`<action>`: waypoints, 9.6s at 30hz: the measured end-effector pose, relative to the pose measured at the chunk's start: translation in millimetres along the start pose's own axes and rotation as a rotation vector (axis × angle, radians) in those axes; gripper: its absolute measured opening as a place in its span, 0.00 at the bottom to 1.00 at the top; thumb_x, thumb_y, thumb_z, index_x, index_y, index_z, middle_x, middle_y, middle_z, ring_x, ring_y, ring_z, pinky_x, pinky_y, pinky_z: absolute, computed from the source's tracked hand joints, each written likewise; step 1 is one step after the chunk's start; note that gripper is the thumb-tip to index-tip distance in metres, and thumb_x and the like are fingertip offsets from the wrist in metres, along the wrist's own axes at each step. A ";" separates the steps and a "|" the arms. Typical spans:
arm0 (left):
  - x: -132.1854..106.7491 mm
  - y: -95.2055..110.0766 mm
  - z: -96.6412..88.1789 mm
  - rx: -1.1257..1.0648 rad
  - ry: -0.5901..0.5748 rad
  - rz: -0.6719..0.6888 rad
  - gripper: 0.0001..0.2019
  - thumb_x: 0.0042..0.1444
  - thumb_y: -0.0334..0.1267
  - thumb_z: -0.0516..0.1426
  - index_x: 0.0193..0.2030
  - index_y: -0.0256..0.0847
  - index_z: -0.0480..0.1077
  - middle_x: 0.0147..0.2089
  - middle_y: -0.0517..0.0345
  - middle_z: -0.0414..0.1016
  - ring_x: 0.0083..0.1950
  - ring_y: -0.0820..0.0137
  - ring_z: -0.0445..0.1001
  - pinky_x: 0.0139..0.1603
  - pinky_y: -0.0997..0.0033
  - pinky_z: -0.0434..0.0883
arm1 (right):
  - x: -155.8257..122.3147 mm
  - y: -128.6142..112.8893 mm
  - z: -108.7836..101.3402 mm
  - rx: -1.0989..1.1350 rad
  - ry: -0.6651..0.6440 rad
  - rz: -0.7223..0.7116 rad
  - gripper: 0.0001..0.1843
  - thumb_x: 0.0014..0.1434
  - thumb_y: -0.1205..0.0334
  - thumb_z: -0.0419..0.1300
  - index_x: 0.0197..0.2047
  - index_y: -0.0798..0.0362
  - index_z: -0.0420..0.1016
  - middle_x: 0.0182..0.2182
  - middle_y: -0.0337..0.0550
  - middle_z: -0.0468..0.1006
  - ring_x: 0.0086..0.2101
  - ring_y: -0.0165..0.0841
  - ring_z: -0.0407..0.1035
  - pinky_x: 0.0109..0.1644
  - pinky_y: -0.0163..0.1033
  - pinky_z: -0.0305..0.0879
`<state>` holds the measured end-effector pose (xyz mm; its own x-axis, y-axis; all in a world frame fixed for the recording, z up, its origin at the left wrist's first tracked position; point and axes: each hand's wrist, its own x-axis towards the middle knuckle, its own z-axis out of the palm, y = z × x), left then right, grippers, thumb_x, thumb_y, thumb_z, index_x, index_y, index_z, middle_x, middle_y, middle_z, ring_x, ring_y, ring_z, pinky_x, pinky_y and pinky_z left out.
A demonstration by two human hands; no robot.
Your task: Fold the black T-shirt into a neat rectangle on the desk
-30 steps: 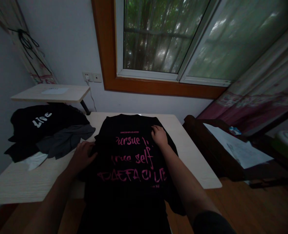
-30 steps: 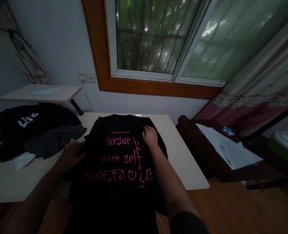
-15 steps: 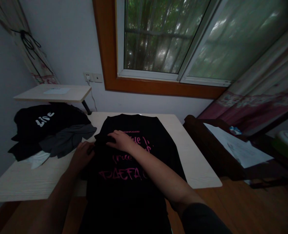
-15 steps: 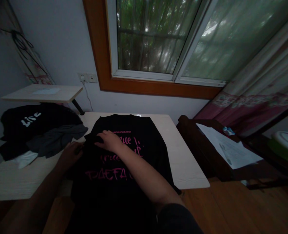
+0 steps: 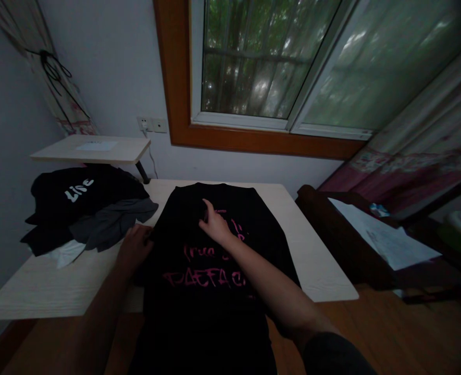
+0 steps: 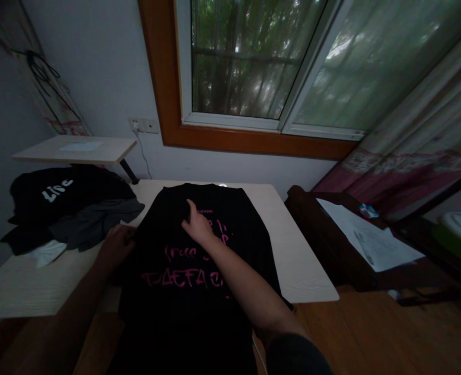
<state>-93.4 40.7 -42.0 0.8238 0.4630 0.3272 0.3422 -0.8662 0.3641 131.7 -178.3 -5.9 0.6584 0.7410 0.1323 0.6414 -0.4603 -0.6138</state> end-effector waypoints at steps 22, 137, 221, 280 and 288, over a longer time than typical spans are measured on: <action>1.0 -9.1 6.3 -0.101 -0.004 0.101 0.14 0.65 0.46 0.53 0.50 0.46 0.77 0.50 0.52 0.74 0.53 0.60 0.73 0.61 0.55 0.69 | 25.4 19.0 5.7 0.021 0.047 -0.033 0.35 0.62 0.57 0.67 0.69 0.44 0.62 0.47 0.46 0.79 0.48 0.41 0.70 0.55 0.46 0.66; 24.8 -16.6 -2.6 -0.111 -0.284 0.046 0.24 0.59 0.42 0.53 0.61 0.45 0.71 0.53 0.50 0.75 0.56 0.58 0.75 0.60 0.56 0.71 | -35.2 2.7 14.7 -0.312 0.001 -0.740 0.12 0.69 0.61 0.56 0.51 0.53 0.77 0.41 0.48 0.77 0.43 0.41 0.66 0.49 0.46 0.62; 194.3 -4.9 40.8 0.020 -0.067 -0.297 0.19 0.62 0.37 0.55 0.60 0.40 0.70 0.60 0.42 0.75 0.62 0.55 0.74 0.62 0.58 0.69 | 31.1 203.6 -116.6 -0.211 0.397 0.293 0.21 0.61 0.64 0.58 0.57 0.53 0.78 0.47 0.51 0.79 0.47 0.39 0.74 0.57 0.42 0.67; 143.5 -12.3 44.4 -0.364 -0.128 -0.350 0.27 0.53 0.30 0.52 0.59 0.38 0.77 0.57 0.50 0.81 0.54 0.62 0.80 0.60 0.61 0.74 | 11.6 204.2 -119.5 0.753 0.110 0.442 0.15 0.60 0.57 0.63 0.49 0.50 0.82 0.52 0.45 0.83 0.54 0.40 0.74 0.67 0.49 0.64; 187.9 -13.3 39.5 -0.258 -0.062 -0.290 0.28 0.52 0.28 0.52 0.61 0.34 0.75 0.63 0.44 0.75 0.66 0.56 0.71 0.70 0.56 0.65 | 51.8 213.0 -112.2 0.641 0.263 0.479 0.20 0.61 0.61 0.58 0.56 0.52 0.78 0.59 0.47 0.78 0.59 0.39 0.71 0.68 0.49 0.63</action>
<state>74.7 131.8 -19.9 0.7381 0.6624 0.1279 0.4464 -0.6217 0.6436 346.7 -292.8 -42.5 0.9236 0.3617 -0.1272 -0.0266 -0.2707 -0.9623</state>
